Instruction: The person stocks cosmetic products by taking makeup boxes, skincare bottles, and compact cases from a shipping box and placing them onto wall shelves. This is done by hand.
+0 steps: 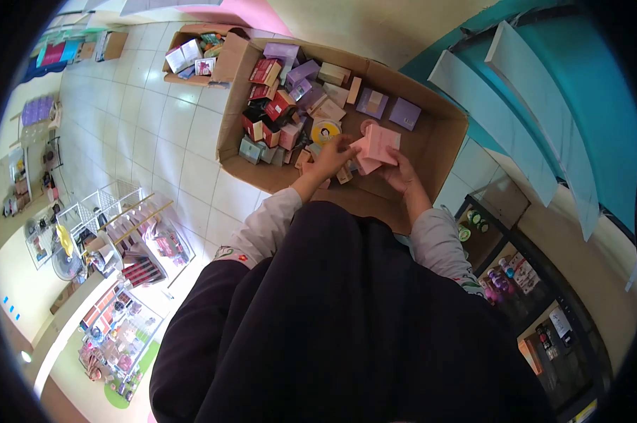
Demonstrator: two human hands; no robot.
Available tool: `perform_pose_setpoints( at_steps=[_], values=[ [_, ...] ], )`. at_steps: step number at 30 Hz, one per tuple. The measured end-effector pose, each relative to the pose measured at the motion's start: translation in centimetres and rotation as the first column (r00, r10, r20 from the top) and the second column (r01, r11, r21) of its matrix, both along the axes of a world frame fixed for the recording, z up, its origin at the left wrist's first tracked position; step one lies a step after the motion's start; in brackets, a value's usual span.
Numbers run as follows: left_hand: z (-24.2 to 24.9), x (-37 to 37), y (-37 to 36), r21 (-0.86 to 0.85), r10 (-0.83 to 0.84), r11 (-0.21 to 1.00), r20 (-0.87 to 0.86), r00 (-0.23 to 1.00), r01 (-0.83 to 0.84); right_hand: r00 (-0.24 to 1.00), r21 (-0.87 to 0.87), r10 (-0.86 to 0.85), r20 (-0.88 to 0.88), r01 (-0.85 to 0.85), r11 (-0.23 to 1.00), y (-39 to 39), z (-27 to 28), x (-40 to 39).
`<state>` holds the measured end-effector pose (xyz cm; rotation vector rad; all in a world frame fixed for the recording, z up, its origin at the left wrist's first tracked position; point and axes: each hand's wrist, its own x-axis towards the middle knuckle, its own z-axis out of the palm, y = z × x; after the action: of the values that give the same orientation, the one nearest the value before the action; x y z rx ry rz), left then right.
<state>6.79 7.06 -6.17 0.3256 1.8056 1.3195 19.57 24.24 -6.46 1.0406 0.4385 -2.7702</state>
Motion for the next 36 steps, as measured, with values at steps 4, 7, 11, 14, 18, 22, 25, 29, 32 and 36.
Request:
perform_pose_setpoints(
  at_steps=[4, 7, 11, 14, 18, 22, 25, 29, 32, 36],
  values=[
    [-0.2, -2.6, -3.7, -0.471, -0.129, 0.881, -0.148, 0.981, 0.045, 0.999, 0.008, -0.051, 0.019, 0.051, 0.999, -0.4, 0.5, -0.3],
    [0.5, -2.6, -6.5, -0.862, -0.536, 0.470, -0.110, 0.837, 0.187, 0.999, 0.001, -0.037, 0.038, 0.037, 0.999, -0.8, 0.1, 0.4],
    [-1.6, 0.1, -8.5, -0.862, -0.582, 0.371, 0.075, 0.810, 0.345, 0.998, -0.025, 0.010, 0.054, -0.008, 1.000, -1.1, 0.7, 0.7],
    [-4.0, -0.3, -9.6, -0.836, -0.551, 0.443, 0.030, 0.834, 0.323, 1.000, -0.004, 0.010, 0.023, -0.010, 1.000, -1.0, -0.2, 1.0],
    [-1.9, -0.4, -8.7, -0.852, -0.544, 0.447, -0.017, 0.839, 0.272, 0.999, 0.038, 0.025, -0.033, -0.023, 0.999, -0.2, -0.5, 1.5],
    [2.4, -0.8, -8.1, -0.724, -0.399, 0.637, -0.017, 0.917, 0.264, 0.985, 0.022, 0.115, -0.130, -0.113, 0.993, 0.7, 0.7, 1.2],
    [7.8, 0.4, -8.3, -0.606, -0.174, 0.795, -0.222, 0.959, 0.004, 0.974, -0.055, 0.120, -0.190, -0.132, 0.990, 1.1, 3.9, 1.1],
    [13.5, 3.6, -8.1, -0.366, 0.057, 0.898, -0.452, 0.890, -0.243, 0.935, -0.191, 0.138, -0.328, -0.209, 0.959, 1.1, 8.3, 0.6],
    [15.6, 7.0, -6.6, -0.210, 0.179, 0.930, -0.456, 0.872, -0.301, 0.890, -0.183, 0.186, -0.416, -0.283, 0.942, 0.1, 13.0, 0.6],
    [20.8, 11.0, -3.5, 0.026, 0.290, 0.943, -0.548, 0.785, -0.331, 0.866, -0.167, 0.256, -0.430, -0.354, 0.920, 0.1, 17.5, 1.3]
  ],
)
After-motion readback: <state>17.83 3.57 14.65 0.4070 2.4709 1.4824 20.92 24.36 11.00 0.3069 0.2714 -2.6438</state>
